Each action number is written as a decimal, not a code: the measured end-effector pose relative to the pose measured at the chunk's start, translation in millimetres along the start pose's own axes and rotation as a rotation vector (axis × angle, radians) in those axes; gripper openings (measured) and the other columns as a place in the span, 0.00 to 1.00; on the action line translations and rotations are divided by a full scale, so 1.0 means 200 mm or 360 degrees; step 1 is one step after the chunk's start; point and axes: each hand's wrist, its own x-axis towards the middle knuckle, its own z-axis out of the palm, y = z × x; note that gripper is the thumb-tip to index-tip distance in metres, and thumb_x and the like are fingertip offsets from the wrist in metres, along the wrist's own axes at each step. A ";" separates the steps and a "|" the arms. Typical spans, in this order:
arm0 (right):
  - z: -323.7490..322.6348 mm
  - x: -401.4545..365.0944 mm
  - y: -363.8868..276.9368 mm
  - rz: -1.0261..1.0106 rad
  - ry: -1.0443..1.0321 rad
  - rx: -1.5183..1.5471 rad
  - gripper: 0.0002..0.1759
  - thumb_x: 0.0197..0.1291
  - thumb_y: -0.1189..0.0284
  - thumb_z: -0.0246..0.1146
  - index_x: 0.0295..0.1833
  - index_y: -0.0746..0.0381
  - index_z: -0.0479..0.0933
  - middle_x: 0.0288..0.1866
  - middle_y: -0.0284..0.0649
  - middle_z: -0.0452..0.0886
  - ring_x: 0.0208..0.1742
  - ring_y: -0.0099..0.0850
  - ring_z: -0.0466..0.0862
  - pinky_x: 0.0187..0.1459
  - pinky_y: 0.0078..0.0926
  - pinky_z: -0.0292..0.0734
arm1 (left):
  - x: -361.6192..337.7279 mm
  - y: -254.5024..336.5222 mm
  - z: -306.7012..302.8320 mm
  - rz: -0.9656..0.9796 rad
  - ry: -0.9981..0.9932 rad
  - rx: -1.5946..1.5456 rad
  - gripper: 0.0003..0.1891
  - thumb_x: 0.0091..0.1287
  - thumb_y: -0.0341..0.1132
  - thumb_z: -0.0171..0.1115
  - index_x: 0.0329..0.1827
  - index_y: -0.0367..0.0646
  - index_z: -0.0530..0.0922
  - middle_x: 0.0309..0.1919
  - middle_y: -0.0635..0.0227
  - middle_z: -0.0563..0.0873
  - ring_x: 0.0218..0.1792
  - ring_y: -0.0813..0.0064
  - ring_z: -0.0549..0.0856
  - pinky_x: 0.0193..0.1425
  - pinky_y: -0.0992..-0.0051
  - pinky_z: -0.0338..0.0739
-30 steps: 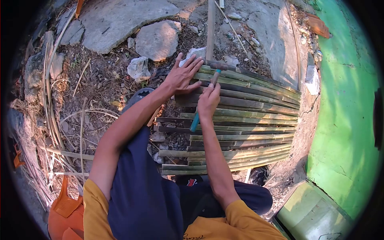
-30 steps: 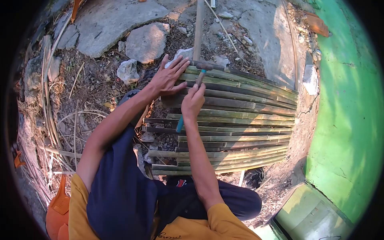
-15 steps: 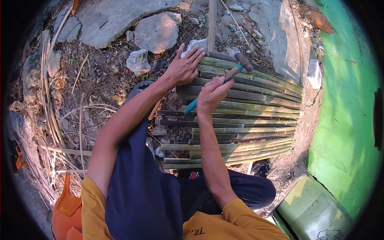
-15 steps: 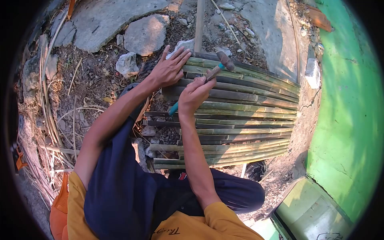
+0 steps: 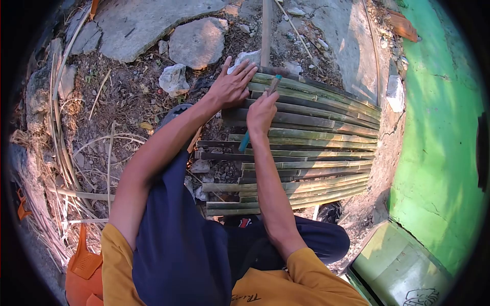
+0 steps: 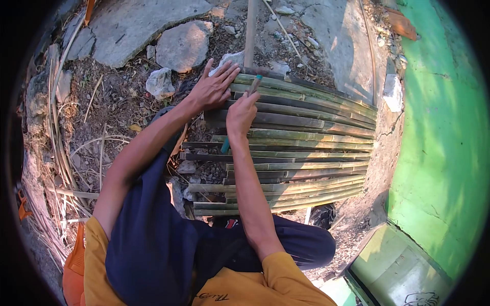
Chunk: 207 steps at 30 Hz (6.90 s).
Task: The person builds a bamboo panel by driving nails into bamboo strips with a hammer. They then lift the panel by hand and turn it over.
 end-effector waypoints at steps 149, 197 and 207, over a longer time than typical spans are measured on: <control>-0.29 0.75 0.40 -0.0436 -0.0292 0.0030 0.17 0.66 0.75 0.70 0.56 0.68 0.77 0.50 0.55 0.84 0.53 0.59 0.84 0.56 0.53 0.77 | 0.10 0.09 -0.02 -0.0306 -0.0082 -0.0253 0.12 0.71 0.37 0.64 0.51 0.38 0.81 0.49 0.55 0.86 0.59 0.55 0.84 0.60 0.55 0.76; -0.55 0.35 -0.29 -0.0934 -0.0598 0.0127 0.14 0.85 0.69 0.51 0.66 0.64 0.71 0.38 0.58 0.86 0.40 0.63 0.87 0.37 0.52 0.78 | -0.17 0.05 -0.05 -0.0597 0.0095 -0.0228 0.56 0.73 0.66 0.60 0.90 0.35 0.48 0.89 0.51 0.56 0.88 0.41 0.54 0.85 0.29 0.49; -0.31 0.36 0.03 -0.0841 -0.0754 -0.0272 0.10 0.85 0.67 0.52 0.51 0.62 0.68 0.28 0.62 0.83 0.32 0.67 0.84 0.30 0.63 0.71 | -0.17 0.05 -0.06 -0.0558 0.0084 -0.0180 0.56 0.72 0.67 0.61 0.90 0.35 0.50 0.89 0.52 0.57 0.89 0.45 0.55 0.85 0.30 0.48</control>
